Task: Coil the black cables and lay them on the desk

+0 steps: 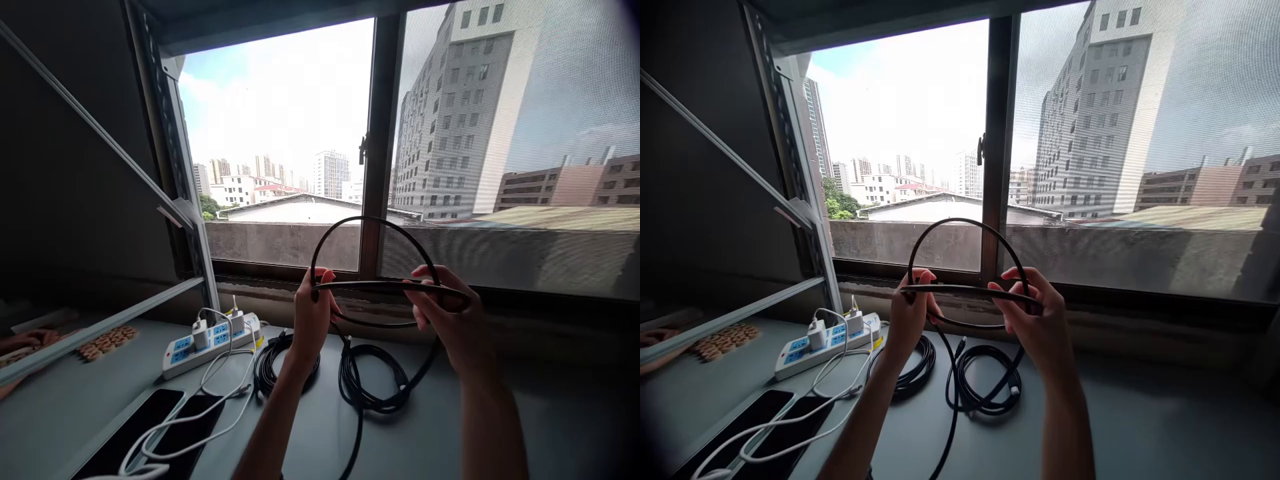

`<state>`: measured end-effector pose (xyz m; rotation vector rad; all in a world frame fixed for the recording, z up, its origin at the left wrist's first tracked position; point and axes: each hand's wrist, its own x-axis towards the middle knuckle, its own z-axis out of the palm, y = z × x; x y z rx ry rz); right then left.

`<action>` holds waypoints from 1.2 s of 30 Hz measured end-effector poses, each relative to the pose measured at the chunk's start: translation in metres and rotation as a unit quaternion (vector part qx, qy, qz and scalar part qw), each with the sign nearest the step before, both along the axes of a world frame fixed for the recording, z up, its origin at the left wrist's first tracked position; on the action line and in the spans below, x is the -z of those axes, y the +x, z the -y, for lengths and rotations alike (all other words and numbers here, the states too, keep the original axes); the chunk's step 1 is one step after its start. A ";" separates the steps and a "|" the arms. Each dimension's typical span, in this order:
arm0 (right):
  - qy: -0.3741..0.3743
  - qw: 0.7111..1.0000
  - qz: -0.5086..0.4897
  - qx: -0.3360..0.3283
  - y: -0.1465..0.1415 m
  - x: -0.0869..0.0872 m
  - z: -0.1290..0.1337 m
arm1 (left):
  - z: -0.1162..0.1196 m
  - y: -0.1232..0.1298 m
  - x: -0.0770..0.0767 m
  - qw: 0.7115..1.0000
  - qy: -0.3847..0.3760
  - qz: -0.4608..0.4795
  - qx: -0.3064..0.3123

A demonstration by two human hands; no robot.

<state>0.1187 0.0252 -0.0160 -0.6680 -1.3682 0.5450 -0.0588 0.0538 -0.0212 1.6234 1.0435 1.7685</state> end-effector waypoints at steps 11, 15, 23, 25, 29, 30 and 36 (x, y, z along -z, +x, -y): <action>-0.023 0.995 0.095 -0.001 0.005 -0.009 0.031 | 0.023 -0.006 -0.007 0.972 0.094 -0.189 -0.105; -0.096 0.985 0.129 -0.062 0.004 -0.009 0.037 | 0.024 0.000 -0.004 0.938 0.120 -0.303 -0.114; -0.113 0.971 0.181 -0.106 -0.015 -0.003 0.039 | 0.022 0.010 0.001 0.916 0.067 -0.348 -0.187; -0.122 0.971 0.187 -0.082 -0.019 -0.002 0.041 | 0.021 0.010 0.000 0.916 0.062 -0.339 -0.203; -0.080 0.980 0.178 -0.030 -0.022 -0.004 0.041 | 0.023 0.006 -0.004 0.940 0.019 -0.297 -0.167; -0.061 0.984 0.168 -0.013 -0.021 -0.006 0.041 | 0.024 0.004 -0.005 0.950 -0.001 -0.281 -0.136; -0.012 0.994 0.069 0.090 -0.012 -0.011 0.049 | 0.026 -0.023 -0.015 0.954 -0.094 -0.237 0.160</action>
